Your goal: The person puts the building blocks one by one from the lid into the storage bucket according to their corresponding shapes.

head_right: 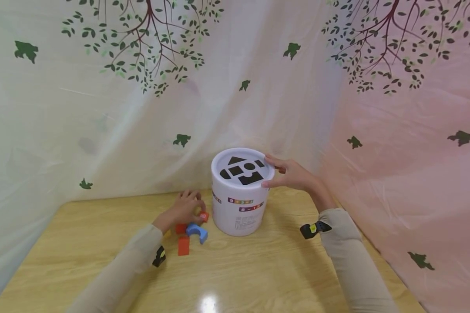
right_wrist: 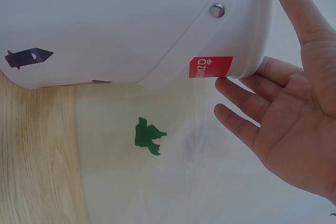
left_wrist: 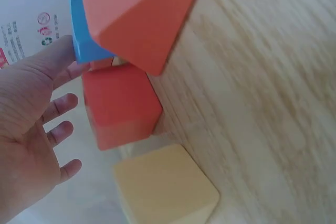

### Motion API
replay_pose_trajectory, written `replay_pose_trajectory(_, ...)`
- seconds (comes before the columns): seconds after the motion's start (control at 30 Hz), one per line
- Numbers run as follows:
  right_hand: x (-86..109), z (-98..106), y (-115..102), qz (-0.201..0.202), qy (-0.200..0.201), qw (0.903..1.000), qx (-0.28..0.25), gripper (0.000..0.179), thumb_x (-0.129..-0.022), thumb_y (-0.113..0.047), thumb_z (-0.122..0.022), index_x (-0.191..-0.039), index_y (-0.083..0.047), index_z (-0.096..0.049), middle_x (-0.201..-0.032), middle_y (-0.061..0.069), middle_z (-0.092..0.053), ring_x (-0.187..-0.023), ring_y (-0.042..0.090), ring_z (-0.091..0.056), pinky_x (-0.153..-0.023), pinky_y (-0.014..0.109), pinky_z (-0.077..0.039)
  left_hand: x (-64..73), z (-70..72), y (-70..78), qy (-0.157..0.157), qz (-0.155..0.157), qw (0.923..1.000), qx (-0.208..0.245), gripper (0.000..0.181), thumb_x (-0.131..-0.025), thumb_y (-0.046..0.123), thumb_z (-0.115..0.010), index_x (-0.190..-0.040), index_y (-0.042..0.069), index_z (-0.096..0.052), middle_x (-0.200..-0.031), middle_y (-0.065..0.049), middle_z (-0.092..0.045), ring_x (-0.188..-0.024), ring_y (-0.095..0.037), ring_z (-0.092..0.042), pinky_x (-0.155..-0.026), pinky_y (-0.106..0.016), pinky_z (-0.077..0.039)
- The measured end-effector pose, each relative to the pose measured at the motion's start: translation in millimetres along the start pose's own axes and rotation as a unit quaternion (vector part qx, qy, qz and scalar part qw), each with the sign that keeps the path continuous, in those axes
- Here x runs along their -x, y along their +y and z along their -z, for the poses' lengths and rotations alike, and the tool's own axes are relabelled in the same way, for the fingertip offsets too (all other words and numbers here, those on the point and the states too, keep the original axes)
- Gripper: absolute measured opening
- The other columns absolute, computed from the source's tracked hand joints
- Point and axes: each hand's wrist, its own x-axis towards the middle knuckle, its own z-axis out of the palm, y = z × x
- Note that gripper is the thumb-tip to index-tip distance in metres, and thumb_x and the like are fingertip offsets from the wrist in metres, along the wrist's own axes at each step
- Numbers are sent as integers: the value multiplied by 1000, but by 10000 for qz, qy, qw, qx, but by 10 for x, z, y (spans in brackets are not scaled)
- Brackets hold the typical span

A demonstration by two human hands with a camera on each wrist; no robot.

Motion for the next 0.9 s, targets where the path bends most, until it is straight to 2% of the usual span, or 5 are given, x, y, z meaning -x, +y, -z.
replay_pose_trajectory(0.17,2,-4,-5,21,15,10000,-49,100,-82,-49,-82,-162,-27,-27,-170,1,-19,-150,49,-30,-115,67,-29,-20,-24,-49,54,192,9997,163,27,-86,35,-81,-104,17,-71,-131,-10,-56,-128,-35,-43,-112,-62,-33)
replay_pose_trajectory(0.3,3,-4,2,90,18,9999,-61,99,-82,-48,-82,-161,-25,-28,-170,0,-20,-149,49,-31,-116,67,-28,-40,-27,-55,-30,300,9994,142,31,-86,36,-79,-108,17,-70,-131,-8,-55,-128,-33,-43,-113,-61,-33)
replay_pose_trajectory(0.53,3,-7,19,270,29,9996,-44,97,-83,-45,-82,-162,-23,-28,-170,2,-21,-149,48,-31,-116,66,-29,-46,-38,-75,-22,228,9994,267,39,-79,31,-85,-110,17,-66,-130,-6,-57,-125,-33,-43,-113,-63,-31)
replay_pose_trajectory(0.9,-2,-9,27,305,32,9995,-11,97,-84,-45,-81,-162,-22,-27,-170,4,-21,-149,48,-32,-116,65,-30,-18,-89,-165,-143,447,9934,1050,39,-78,26,-85,-111,23,-64,-138,-8,-55,-134,-37,-36,-118,-67,-20)
